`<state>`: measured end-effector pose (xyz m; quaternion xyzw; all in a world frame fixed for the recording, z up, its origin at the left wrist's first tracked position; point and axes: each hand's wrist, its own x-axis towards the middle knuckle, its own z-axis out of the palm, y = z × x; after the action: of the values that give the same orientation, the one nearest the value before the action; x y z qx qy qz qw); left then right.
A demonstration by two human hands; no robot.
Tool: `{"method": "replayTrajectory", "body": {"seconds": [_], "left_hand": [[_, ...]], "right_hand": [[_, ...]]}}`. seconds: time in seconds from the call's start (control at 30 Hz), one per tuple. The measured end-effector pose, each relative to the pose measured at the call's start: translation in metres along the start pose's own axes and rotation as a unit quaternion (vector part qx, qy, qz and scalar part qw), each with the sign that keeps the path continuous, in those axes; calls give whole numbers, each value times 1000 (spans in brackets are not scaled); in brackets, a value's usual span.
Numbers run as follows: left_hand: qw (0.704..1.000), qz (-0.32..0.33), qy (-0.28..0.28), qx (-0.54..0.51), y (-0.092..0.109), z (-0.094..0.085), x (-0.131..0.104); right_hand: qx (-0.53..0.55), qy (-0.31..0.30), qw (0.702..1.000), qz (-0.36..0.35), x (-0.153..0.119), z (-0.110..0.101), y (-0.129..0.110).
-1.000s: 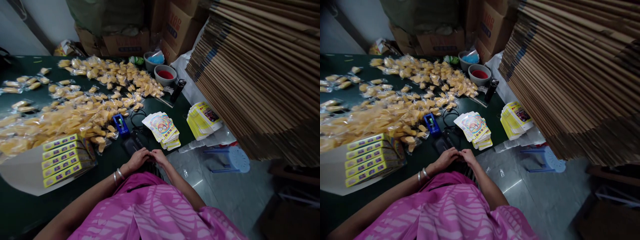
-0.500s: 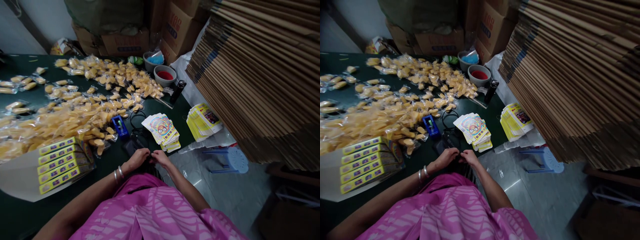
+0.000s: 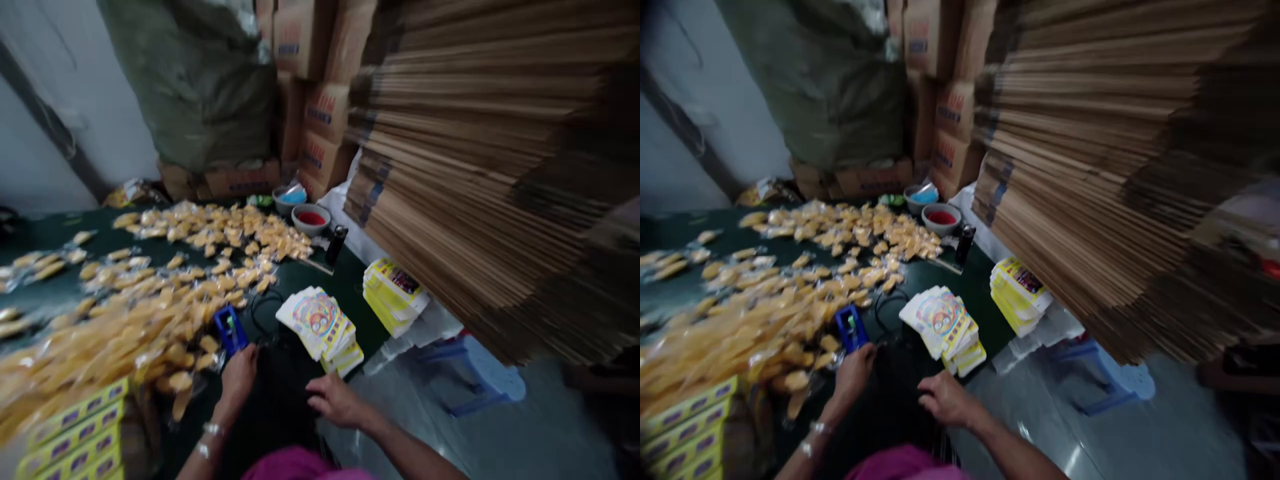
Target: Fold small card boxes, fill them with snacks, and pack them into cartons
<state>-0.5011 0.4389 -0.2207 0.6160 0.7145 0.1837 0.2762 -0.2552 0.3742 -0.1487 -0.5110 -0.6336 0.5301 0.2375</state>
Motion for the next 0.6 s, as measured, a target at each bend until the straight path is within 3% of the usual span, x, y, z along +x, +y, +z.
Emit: {"method": "replayTrajectory", "body": {"seconds": [0.1, 0.2, 0.37, 0.43, 0.5, 0.6], "left_hand": [[997, 4, 53, -54, -5, -11, 13], [985, 0, 123, -123, 0, -36, 33], [940, 14, 233, -250, 35, -98, 49], [916, 15, 247, -317, 47, -111, 43], [907, 14, 226, -356, 51, -108, 34], [904, 3, 192, -381, 43, -84, 26]], "right_hand": [[14, 4, 999, -49, 17, -12, -37], [60, 27, 995, -77, 45, -39, -81], [125, 125, 977, -115, 121, -117, -174], [133, 173, 967, -133, 161, -153, -208], [135, 226, 955, -139, 201, -189, -233], [129, 303, 935, -130, 251, -241, -247]]}}
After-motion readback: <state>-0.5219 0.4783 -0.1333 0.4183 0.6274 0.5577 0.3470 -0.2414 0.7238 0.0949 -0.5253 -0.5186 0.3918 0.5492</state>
